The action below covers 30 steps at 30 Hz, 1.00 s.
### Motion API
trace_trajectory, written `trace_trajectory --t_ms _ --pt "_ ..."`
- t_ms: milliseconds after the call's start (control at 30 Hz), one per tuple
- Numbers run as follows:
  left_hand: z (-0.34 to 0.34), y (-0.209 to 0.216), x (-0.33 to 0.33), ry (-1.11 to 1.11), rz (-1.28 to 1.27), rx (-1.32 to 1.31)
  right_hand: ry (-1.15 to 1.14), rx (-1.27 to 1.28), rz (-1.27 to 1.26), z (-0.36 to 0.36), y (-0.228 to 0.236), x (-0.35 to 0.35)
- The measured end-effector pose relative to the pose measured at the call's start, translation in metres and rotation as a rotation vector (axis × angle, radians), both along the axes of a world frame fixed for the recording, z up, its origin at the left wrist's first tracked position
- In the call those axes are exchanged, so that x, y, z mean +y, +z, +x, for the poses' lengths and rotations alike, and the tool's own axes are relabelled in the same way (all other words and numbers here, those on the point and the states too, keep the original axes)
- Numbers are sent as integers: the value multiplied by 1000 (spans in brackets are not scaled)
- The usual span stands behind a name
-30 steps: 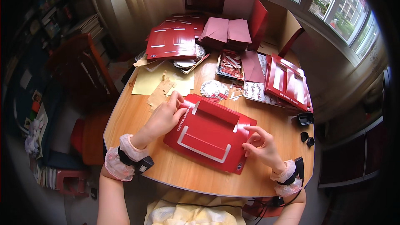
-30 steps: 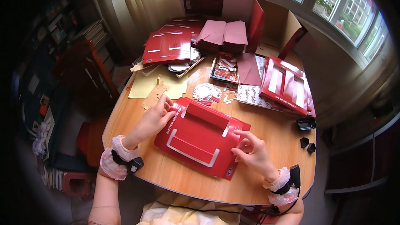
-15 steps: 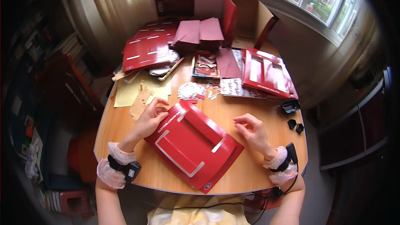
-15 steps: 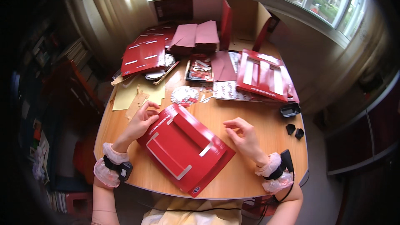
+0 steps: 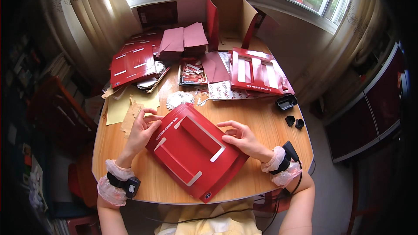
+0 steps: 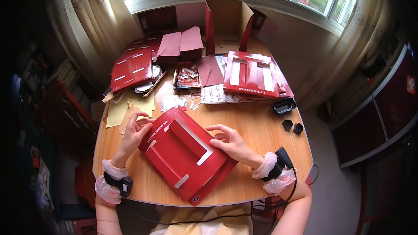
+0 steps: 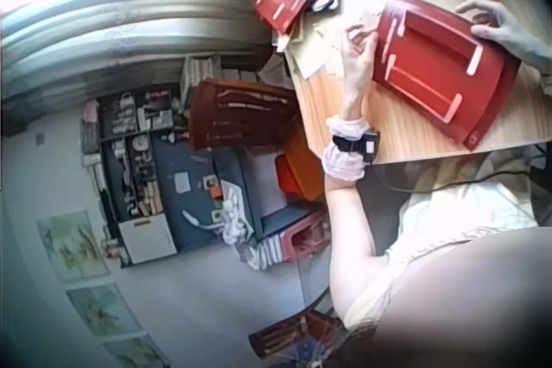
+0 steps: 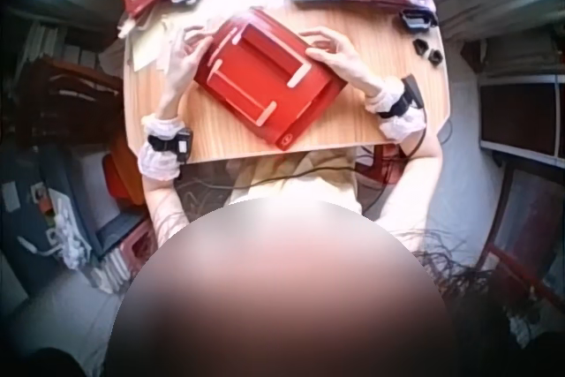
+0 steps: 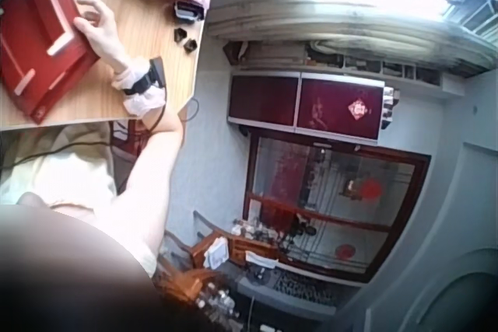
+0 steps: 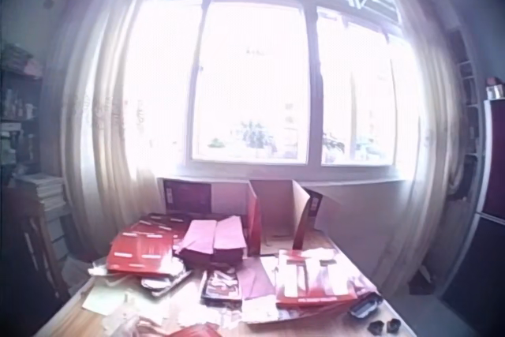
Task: The person is assembling red gift or product boxes from flat cardboard pieces.
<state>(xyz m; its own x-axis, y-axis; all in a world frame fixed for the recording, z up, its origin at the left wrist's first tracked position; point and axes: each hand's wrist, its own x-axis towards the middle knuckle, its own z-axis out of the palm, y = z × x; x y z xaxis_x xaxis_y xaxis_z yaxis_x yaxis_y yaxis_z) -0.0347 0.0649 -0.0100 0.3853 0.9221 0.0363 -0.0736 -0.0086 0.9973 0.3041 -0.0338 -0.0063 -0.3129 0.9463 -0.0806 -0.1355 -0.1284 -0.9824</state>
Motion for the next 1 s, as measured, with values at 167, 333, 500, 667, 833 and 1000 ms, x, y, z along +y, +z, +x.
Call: trace_trajectory --t_ms 167,333,500,667,833,1000 --pt "-10 -20 12 121 145 2 -150 90 31 6 -1 6" --pt "-12 -18 12 252 249 49 -319 156 134 3 1 5" --pt "-8 -10 -6 -169 -100 77 -355 193 181 -1 -6 2" --pt "7 0 -22 -299 -40 78 -169 120 156 -14 2 -7" --pt "1 4 -14 -160 -184 -90 -162 17 137 -12 -2 -8" --pt "-4 4 -7 -224 -179 -73 -521 17 156 3 -10 6"
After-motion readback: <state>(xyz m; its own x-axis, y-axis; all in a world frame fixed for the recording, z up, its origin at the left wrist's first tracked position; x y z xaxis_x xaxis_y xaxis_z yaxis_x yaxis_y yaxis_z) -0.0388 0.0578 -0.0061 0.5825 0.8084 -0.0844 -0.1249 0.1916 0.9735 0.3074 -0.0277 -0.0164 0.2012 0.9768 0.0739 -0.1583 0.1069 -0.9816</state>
